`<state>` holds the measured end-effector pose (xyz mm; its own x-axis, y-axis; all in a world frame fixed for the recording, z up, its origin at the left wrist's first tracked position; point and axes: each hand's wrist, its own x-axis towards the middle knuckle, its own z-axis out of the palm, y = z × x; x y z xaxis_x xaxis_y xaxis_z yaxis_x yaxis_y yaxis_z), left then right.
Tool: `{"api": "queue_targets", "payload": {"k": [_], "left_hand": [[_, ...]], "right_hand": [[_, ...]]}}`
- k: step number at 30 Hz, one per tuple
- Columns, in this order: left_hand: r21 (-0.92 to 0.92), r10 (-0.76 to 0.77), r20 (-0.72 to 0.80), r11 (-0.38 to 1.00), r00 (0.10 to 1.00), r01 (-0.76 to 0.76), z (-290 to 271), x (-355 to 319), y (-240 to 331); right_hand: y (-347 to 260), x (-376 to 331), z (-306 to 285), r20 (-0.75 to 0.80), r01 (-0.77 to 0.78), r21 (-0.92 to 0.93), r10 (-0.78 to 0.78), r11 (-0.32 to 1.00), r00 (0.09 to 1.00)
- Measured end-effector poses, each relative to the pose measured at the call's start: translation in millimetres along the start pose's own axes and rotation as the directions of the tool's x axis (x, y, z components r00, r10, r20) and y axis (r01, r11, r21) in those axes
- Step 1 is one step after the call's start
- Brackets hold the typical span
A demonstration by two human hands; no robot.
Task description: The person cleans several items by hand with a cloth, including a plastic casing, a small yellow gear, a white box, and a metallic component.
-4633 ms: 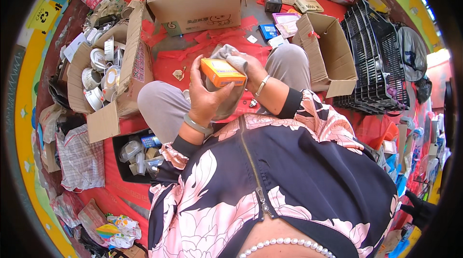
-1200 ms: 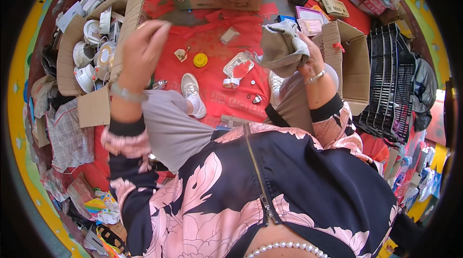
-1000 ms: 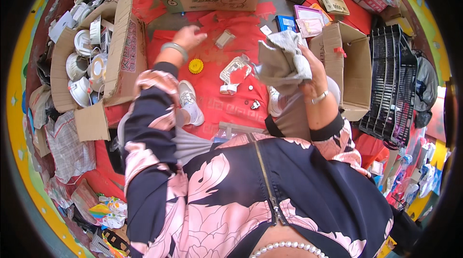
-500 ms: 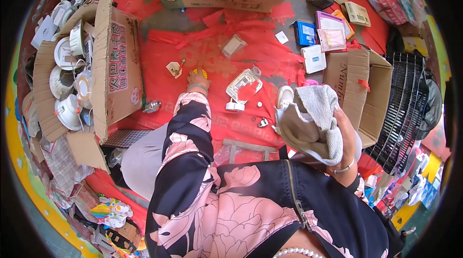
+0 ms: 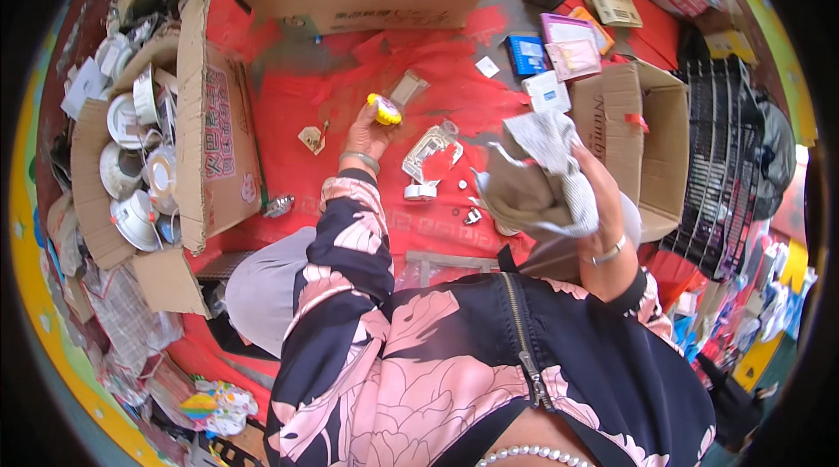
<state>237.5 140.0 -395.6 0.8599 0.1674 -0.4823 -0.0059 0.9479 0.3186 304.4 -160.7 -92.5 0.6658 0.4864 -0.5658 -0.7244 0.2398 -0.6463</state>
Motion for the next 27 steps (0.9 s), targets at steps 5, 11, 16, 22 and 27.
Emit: {"api": "queue_targets", "payload": {"k": [5, 11, 16, 22, 27], "left_hand": [[-0.101, 0.028, 0.493, 0.995, 0.869, 0.025, 141, -77, 11], [-0.039, -0.016, 0.649, 0.998, 0.761, 0.055, 200, -172, 4], [-0.020, -0.003, 0.599, 1.000, 0.801, 0.018, 210, -251, -6], [0.058, 0.031, 0.467, 0.996, 0.884, -0.065, 211, -295, -21], [0.198, 0.137, 0.385, 0.954, 0.913, -0.226, 237, -327, -61]], "right_hand": [[0, -15, -2, -0.095, 0.198, 0.110, -0.188, 0.974, 0.978], [10, 10, -29, 0.058, 0.268, 0.325, -0.303, 0.907, 0.951], [11, -14, -14, 0.216, 0.273, 0.368, -0.367, 0.889, 0.905], [32, -77, 38, 0.391, 0.312, 0.221, -0.377, 0.924, 0.840], [53, -105, 80, 0.821, 0.971, -0.214, -0.558, -0.105, 0.121]]}}
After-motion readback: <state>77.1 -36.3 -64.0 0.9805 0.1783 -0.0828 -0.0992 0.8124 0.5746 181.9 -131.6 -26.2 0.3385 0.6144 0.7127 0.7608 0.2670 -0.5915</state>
